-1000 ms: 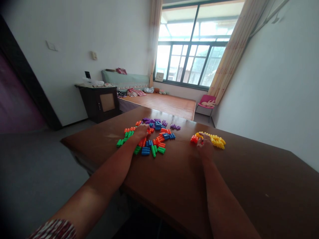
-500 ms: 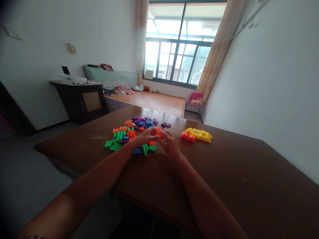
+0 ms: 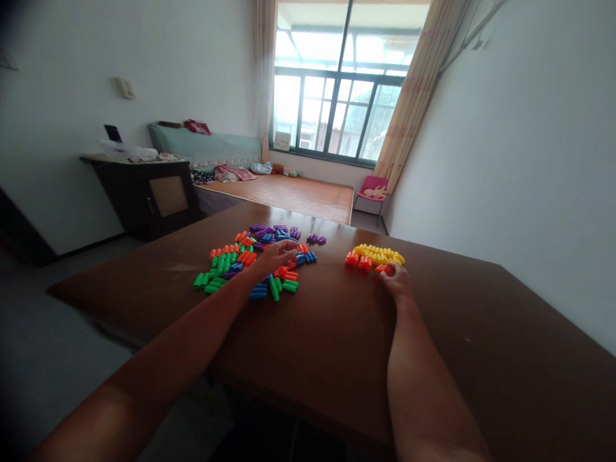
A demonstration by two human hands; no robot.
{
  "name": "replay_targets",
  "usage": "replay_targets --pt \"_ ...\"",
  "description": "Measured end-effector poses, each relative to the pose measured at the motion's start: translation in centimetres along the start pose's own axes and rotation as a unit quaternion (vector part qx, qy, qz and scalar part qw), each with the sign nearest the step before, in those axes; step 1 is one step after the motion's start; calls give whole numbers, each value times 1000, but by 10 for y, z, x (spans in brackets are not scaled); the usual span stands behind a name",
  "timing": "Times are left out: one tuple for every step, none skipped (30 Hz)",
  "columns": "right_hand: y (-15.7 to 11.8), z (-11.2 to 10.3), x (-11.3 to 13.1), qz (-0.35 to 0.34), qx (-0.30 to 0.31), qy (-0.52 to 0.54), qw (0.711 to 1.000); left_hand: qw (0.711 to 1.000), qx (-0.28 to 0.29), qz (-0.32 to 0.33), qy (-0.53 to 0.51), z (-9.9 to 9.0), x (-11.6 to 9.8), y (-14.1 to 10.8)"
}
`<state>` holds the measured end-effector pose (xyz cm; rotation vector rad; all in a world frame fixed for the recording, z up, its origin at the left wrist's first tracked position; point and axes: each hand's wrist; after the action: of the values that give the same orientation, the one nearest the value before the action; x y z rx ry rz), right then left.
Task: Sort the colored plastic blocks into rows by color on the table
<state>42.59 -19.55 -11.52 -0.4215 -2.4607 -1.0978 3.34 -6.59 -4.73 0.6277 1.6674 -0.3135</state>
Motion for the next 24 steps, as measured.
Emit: replay_targets --pt "-1 5 -1 -3 17 -8 1000 1000 -3 3 3 -1 1 0" --pt "-3 9 1 1 30 -12 999 1000 -5 5 4 -2 1 1" --pt "-3 12 3 8 38 -13 999 1000 -8 8 2 -3 1 1" --pt "-4 15 6 9 41 -13 999 1000 -14 9 -3 -4 1 2" --pt "-4 16 8 12 41 -10 999 1000 -22 8 -11 -6 1 2" --pt "-4 16 10 15 40 -4 999 999 -32 5 -22 -8 -1 3" --pt "-4 16 10 19 41 5 999 998 -45 1 -34 -11 -2 4" --pt "-4 16 10 20 44 15 999 997 -62 -1 -47 -14 -3 5" --pt "-4 16 9 21 51 23 998 995 -83 -3 -59 -18 -4 6" --pt "-3 17 9 20 60 30 998 992 -107 -3 -67 -23 -5 8" --pt "-3 17 8 20 67 34 997 988 -134 -2 -71 -28 -4 10" --pt "-3 18 7 21 71 35 997 984 -162 -1 -70 -33 -3 12" --pt "-3 19 7 23 68 35 997 980 -187 0 -62 -38 -2 14" --pt "-3 19 7 25 58 33 997 977 -211 0 -45 -43 0 15" --pt "-3 20 8 27 41 26 998 973 -230 0 -16 -47 3 17" --pt "-3 19 10 27 18 16 999 970 -243 2 26 -50 6 18" --pt "-3 19 13 24 -7 3 1000 965 -249 7 78 -50 9 18" --pt "-3 18 16 17 -30 -12 999 959 -248 14 137 -49 12 19" --pt "-4 17 20 7 -49 -27 998 951 -238 23 195 -46 15 19" --pt "-4 16 25 -5 -61 -39 997 943 -218 33 250 -42 17 20" --pt "-4 16 30 -20 -66 -45 997 934 -190 43 300 -36 19 20" --pt "-4 16 34 -36 -67 -47 996 925 -156 51 342 -30 21 20" --pt "-4 16 38 -52 -64 -45 996 917 -118 53 378 -24 23 20" --pt "-4 17 42 -69 -61 -41 995 908 -79 52 409 -18 24 20"
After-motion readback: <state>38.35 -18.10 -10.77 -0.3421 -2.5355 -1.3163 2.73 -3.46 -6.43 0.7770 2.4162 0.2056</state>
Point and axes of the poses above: each hand's wrist, its own y-axis towards the middle knuckle, its own z-axis out of the palm, x = y × z, and after that the axes turned 11 degrees about -z, right-handed
